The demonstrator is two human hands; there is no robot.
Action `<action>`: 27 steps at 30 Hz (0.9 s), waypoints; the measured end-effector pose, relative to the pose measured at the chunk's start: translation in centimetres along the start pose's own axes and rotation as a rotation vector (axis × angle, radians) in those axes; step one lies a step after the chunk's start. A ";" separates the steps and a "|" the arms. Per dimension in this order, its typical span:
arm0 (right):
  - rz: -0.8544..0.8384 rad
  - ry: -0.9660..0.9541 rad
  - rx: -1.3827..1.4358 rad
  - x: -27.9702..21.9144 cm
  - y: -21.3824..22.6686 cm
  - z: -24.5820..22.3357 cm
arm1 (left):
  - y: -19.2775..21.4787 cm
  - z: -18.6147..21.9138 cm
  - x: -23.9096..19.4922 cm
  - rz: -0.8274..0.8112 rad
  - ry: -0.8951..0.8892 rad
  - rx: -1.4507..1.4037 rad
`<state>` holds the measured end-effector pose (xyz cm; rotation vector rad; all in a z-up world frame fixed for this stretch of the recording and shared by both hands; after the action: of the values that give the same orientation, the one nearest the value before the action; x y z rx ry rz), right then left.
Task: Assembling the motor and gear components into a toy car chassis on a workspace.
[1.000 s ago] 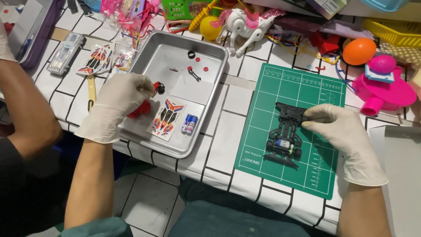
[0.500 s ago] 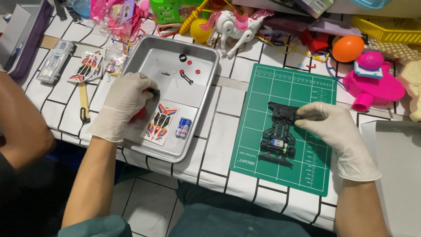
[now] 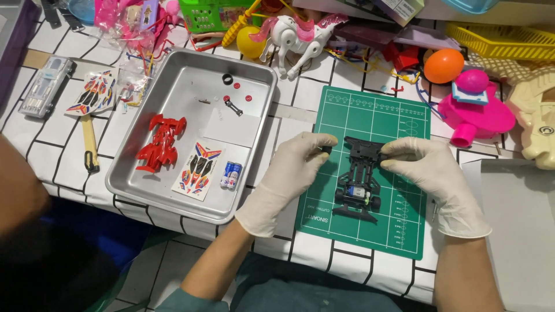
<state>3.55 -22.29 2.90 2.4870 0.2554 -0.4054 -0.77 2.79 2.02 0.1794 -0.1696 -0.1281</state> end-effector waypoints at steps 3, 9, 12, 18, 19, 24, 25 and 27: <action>0.020 -0.010 -0.012 -0.2 0.1 -0.2 | -0.3 -2.3 2.1 -0.027 0.203 0.010; -0.003 -0.023 -0.013 -0.1 0.2 -0.4 | -2.9 -1.8 2.2 -0.068 0.252 0.004; 0.002 -0.025 -0.017 -0.4 0.2 -0.6 | -4.0 -3.3 1.2 -0.026 0.179 -0.031; -0.012 -0.089 -0.031 -0.8 0.3 -1.5 | -4.6 -2.2 0.0 -0.012 0.047 -0.009; -0.011 -0.089 -0.034 -0.7 0.3 -1.4 | -4.6 -2.4 0.0 -0.011 0.046 -0.012; -0.002 -0.100 -0.010 -0.6 0.3 -1.2 | -4.7 -3.7 0.2 -0.002 -0.025 0.024; -0.002 -0.104 -0.012 -0.5 0.2 -1.2 | -4.4 -3.4 0.2 -0.004 -0.022 0.020; -0.002 -0.093 -0.015 -0.4 0.2 -1.0 | -3.8 -3.1 0.4 0.007 0.101 -0.107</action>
<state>3.47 -21.92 3.96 2.4461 0.2221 -0.5172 -0.23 -0.46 -1.65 0.0786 -0.0622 -0.1203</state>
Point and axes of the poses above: each hand's wrist, its own x-axis towards the middle knuckle, its own y-axis out of the back of the hand, z = x × y, the point moved 4 cm from there along x, towards the middle knuckle, and after that the axes turned 8 degrees about -x, right-handed, at the moved point
